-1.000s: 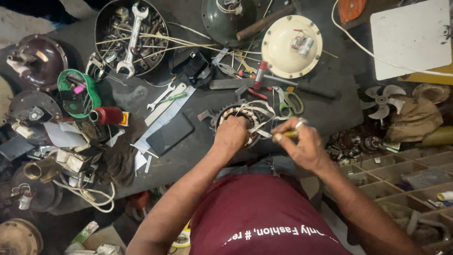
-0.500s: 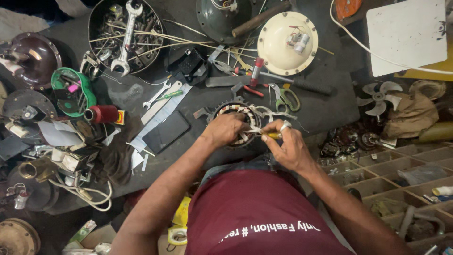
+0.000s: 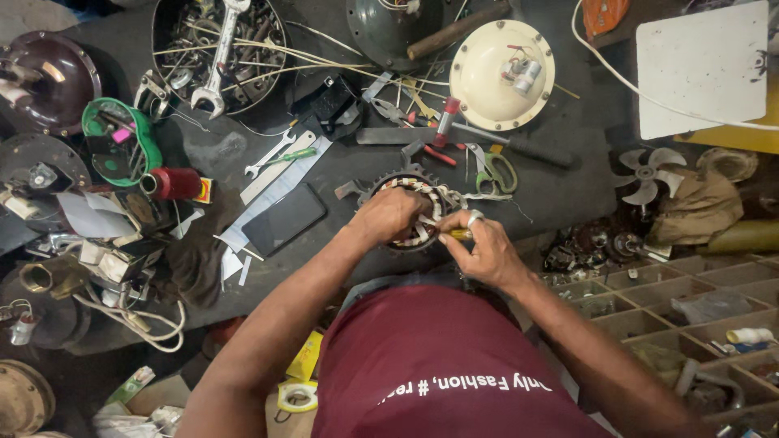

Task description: The person works on an electrical motor stator, inserting white insulating strips into the winding slots and adjusting the copper windings. They use a red-handled tool to push the strips into place and repeatedly reposition the stator on the workbench.

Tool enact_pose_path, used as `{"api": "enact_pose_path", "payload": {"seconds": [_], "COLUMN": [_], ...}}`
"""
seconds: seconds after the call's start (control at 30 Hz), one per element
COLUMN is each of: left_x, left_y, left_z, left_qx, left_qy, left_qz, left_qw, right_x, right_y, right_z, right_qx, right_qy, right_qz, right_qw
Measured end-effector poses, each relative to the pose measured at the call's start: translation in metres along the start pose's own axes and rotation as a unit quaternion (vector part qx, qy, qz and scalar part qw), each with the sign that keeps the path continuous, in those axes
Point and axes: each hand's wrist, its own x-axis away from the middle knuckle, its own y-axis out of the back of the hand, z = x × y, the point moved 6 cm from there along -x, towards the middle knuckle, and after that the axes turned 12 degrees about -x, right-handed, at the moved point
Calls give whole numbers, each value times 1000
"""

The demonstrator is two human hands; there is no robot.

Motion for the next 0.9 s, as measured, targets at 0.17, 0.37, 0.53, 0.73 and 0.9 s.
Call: {"api": "enact_pose_path", "payload": {"seconds": [0.17, 0.37, 0.53, 0.73, 0.9], "left_x": [-2, -1, 6, -1, -9], "left_y": [12, 17, 17, -2, -21], "left_z": [-3, -7, -8, 2, 9], "left_qx": [37, 53, 44, 18, 6], "left_qy": [1, 24, 14, 91, 209], "left_qz": [-6, 36, 18, 45, 82], "left_qw": [999, 998, 999, 995, 974], "right_x": [-4, -30, -26, -12, -1], "right_y": [-7, 11, 21, 37, 68], "right_z": [-9, -21, -5, -14, -44], "right_qx": [-25, 36, -14, -57, -83], "right_qy": [28, -45, -51, -37, -89], "right_qz": [91, 103, 44, -37, -103], "right_qw": [995, 993, 998, 997, 987]}}
